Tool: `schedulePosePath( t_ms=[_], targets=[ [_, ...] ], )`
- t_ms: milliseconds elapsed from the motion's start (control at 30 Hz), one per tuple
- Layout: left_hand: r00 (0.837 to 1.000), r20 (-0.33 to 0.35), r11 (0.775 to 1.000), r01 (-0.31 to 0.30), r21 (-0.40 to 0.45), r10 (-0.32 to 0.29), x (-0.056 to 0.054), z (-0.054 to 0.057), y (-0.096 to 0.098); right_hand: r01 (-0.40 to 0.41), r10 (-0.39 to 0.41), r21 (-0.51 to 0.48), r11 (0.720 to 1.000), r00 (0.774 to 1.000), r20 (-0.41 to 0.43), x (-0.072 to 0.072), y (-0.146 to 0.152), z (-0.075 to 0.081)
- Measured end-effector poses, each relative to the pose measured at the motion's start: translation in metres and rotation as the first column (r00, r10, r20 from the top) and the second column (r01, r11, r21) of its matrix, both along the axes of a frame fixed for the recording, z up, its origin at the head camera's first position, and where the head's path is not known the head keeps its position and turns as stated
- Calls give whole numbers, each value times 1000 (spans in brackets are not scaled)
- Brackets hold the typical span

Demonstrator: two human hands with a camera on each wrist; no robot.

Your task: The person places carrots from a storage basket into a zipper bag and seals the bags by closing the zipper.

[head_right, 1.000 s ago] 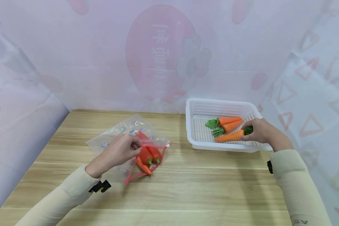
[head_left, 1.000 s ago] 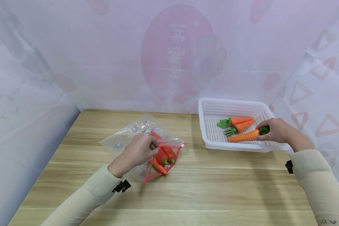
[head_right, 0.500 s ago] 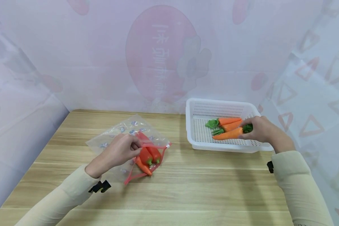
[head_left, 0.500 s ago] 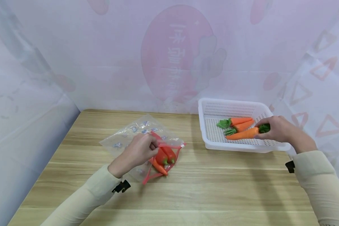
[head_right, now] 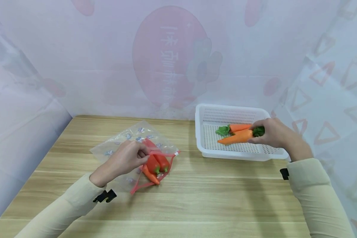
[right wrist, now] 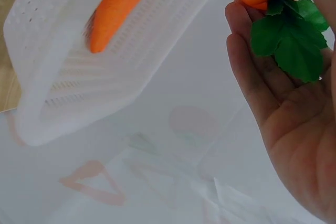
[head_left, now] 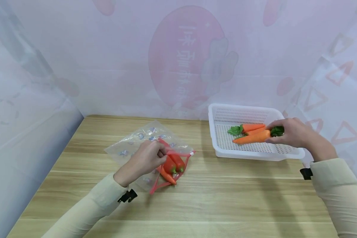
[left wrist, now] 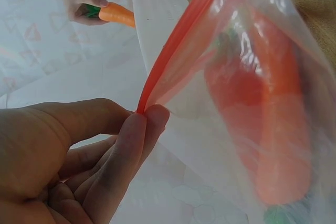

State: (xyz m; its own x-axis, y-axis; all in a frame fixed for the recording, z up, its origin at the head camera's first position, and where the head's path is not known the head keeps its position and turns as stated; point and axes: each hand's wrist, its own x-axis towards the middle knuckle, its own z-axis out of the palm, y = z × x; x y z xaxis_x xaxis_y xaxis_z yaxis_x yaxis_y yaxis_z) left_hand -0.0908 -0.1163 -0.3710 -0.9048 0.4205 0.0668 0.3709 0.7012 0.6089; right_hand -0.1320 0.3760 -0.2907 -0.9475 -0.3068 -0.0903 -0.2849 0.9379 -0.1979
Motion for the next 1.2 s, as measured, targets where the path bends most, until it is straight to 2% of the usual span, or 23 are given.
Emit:
schedulePosePath(
  t_ms=[300, 600, 800, 967, 1067, 1200],
  targets=[
    [1000, 12, 1000, 8, 8, -8, -1, 1, 1, -28, 27, -18, 999, 998, -51, 5, -10, 12],
    [1000, 9, 1000, 15, 2, -15, -2, 1, 2, -92, 87, -50, 995, 992, -94, 13, -21, 22],
    [1000, 4, 1000, 23, 7, -23, -2, 1, 3, -111, 100, -97, 989, 990, -103, 20, -36, 36],
    [999, -5, 999, 32, 10, -32, -2, 0, 3, -141, 130, -89, 986, 984, -119, 26, -50, 43],
    [999, -10, 999, 40, 13, -40, -2, -1, 4, -207, 191, -93, 974, 969, -158, 26, -58, 41],
    [999, 2, 999, 35, 8, -35, -3, -2, 5, -320, 292, -105, 942, 931, -219, 26, -67, 36]
  ],
)
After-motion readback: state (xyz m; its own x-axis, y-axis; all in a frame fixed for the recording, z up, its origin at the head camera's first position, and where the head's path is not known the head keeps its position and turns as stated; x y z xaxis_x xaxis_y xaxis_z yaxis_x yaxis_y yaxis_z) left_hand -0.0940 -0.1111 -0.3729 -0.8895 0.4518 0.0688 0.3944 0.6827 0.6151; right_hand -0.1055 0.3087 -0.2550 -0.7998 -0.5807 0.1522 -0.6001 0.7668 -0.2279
